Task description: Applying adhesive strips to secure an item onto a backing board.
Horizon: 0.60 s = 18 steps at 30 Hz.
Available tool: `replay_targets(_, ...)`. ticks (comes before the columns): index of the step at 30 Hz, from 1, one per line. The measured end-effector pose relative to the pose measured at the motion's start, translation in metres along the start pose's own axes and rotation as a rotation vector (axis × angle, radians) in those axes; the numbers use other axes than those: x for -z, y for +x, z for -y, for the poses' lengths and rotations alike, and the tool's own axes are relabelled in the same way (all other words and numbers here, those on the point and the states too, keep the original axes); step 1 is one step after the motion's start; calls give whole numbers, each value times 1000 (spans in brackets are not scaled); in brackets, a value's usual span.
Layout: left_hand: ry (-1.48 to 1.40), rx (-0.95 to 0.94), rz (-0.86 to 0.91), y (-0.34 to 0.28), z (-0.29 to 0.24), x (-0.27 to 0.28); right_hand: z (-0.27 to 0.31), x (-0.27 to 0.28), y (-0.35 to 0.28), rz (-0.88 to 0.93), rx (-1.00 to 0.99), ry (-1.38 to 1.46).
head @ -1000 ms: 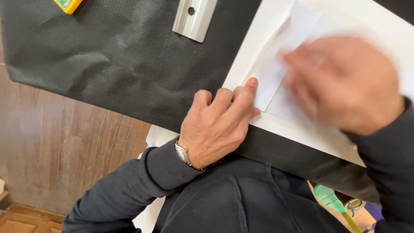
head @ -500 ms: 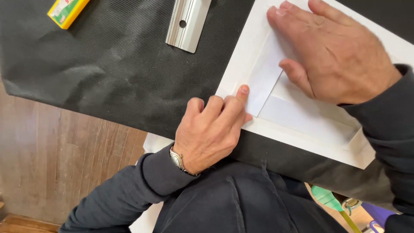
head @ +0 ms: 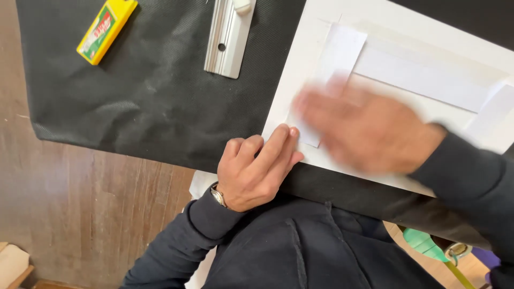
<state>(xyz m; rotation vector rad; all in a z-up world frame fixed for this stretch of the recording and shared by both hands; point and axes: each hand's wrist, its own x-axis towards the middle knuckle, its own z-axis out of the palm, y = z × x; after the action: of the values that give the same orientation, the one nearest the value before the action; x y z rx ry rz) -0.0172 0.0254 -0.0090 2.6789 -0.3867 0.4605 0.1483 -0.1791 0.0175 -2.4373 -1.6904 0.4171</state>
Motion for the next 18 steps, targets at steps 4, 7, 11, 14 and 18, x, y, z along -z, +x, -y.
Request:
replay_targets(4,-23,-1,-63,0,3,-8,-5,1,-1,-51,228,228)
replay_targets(7,-55,-18,-64,-1,5,-9,-18,-2,-5,-68,69,78)
replay_targets(11,-43,-58,-57,0,10,-9,-19,-4,0,22,151,158)
replay_targets(14,-50,-53,-59,0,6,-9,-40,25,12,-83,107,-35)
replay_targets(18,-52,-54,-68,8,10,-5,-101,33,-3,-133,-186,-221)
